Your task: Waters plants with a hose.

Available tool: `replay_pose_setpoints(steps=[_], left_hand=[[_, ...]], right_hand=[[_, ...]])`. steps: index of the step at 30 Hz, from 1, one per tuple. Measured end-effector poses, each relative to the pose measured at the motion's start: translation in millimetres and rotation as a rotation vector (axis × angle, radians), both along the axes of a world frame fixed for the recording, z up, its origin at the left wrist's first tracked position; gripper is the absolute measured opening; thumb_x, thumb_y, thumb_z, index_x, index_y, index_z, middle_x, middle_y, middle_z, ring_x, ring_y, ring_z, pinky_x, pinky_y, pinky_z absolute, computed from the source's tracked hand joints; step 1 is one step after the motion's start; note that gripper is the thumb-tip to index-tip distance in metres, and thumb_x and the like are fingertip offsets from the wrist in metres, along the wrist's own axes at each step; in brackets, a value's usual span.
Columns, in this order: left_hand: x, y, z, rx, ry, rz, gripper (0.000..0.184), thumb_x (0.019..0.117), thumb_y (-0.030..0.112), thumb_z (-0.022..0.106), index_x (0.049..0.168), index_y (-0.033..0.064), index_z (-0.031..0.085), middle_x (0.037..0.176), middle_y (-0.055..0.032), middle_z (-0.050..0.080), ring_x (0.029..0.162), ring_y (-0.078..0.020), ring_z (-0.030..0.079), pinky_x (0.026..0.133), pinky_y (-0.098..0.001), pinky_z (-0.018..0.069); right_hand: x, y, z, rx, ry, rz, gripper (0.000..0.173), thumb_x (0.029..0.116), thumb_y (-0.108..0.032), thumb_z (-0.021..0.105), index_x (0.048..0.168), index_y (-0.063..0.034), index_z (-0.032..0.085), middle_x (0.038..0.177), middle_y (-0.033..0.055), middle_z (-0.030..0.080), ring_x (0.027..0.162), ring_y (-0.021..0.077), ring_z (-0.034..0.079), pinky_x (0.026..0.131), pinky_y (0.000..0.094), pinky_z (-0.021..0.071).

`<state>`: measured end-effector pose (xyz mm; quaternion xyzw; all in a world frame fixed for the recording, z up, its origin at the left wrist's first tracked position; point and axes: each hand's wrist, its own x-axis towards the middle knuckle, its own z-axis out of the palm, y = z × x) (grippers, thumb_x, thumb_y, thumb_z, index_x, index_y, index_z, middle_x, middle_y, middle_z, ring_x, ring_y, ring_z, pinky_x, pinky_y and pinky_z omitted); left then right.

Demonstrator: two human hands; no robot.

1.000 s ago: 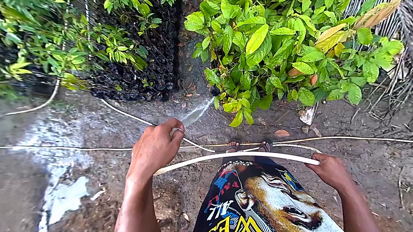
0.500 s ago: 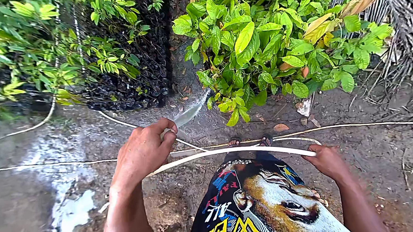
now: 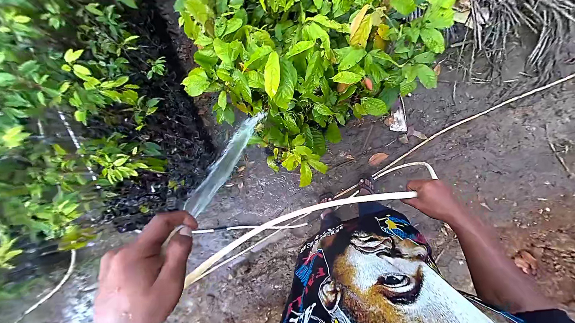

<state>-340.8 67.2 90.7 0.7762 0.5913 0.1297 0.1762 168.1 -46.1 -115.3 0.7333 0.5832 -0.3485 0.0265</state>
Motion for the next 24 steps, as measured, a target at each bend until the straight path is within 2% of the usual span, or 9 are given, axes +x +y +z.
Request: replay_pose_setpoints(steps=[3,6,9,12,17,20,22,24], left_hand=[[11,15,4,-0.058,0.014,-0.085,0.035,0.1005,0.037,0.044,0.101,0.0137,0.07,0.061,0.0056,0.051,0.048,-0.003,0.04,0.046,-0.0298,0.0344],[28,25,18,-0.096,-0.011,-0.096,0.03,0.1012,0.028,0.045,0.105,0.0092,0.068,0.067,0.0056,0.053,0.05,-0.0011,0.042,0.047,-0.0251,0.037],[51,35,23,-0.144,0.036,-0.165,0.03,0.0999,0.031,0.045,0.101,0.0118,0.069,0.065,0.0064,0.054,0.051,-0.0014,0.043,0.048,-0.027,0.0374],[76,44,36,-0.186,-0.014,-0.193,0.026,0.1013,0.025,0.047,0.105,0.0095,0.067,0.069,0.0083,0.055,0.051,0.0021,0.042,0.047,-0.021,0.0377],[129,56,51,-0.272,0.014,-0.206,0.023,0.1003,0.024,0.049,0.105,0.0105,0.067,0.064,0.0108,0.05,0.047,0.0024,0.039,0.044,-0.02,0.0356],[164,59,71,-0.242,0.0,-0.153,0.018,0.1013,0.022,0.049,0.105,0.0121,0.064,0.066,0.0144,0.05,0.049,0.0055,0.042,0.045,-0.0157,0.0381],[200,57,84,-0.257,0.039,-0.153,0.02,0.0982,0.019,0.048,0.103,0.0064,0.064,0.068,0.0138,0.05,0.051,0.0063,0.042,0.047,-0.0161,0.0374],[213,63,87,-0.284,0.054,-0.191,0.021,0.1002,0.021,0.048,0.105,0.0077,0.064,0.066,0.0139,0.049,0.049,0.0066,0.04,0.045,-0.0156,0.0361]], right_hand=[[7,-6,-2,0.035,0.027,-0.03,0.034,0.0923,-0.032,0.072,0.086,0.0007,0.066,0.084,0.0207,0.067,0.082,0.0408,0.066,0.074,0.0622,0.0494],[18,-17,-10,0.077,0.055,-0.046,0.035,0.0928,-0.033,0.07,0.087,0.0007,0.066,0.088,0.021,0.068,0.087,0.041,0.067,0.077,0.0624,0.0503],[33,-22,-16,0.079,0.076,-0.071,0.034,0.093,-0.032,0.071,0.089,0.0007,0.068,0.091,0.0216,0.069,0.09,0.042,0.068,0.08,0.0635,0.0505],[55,-26,-22,0.087,0.101,-0.083,0.034,0.0934,-0.033,0.07,0.088,0.0004,0.067,0.089,0.0217,0.069,0.089,0.0419,0.067,0.079,0.0638,0.0508],[104,-34,-26,0.076,0.152,-0.125,0.033,0.094,-0.032,0.07,0.092,0.001,0.068,0.094,0.0226,0.069,0.094,0.0436,0.067,0.082,0.0652,0.0503],[129,-42,-31,0.099,0.187,-0.152,0.033,0.0937,-0.032,0.071,0.093,0.0015,0.069,0.096,0.023,0.07,0.096,0.044,0.067,0.084,0.0661,0.05],[145,-47,-34,0.09,0.201,-0.166,0.033,0.0936,-0.032,0.072,0.093,0.0014,0.069,0.095,0.0229,0.07,0.095,0.0438,0.067,0.084,0.066,0.0499],[159,-50,-35,0.099,0.213,-0.172,0.033,0.0932,-0.031,0.072,0.092,0.0017,0.068,0.093,0.0232,0.069,0.093,0.0442,0.067,0.083,0.066,0.0499]])
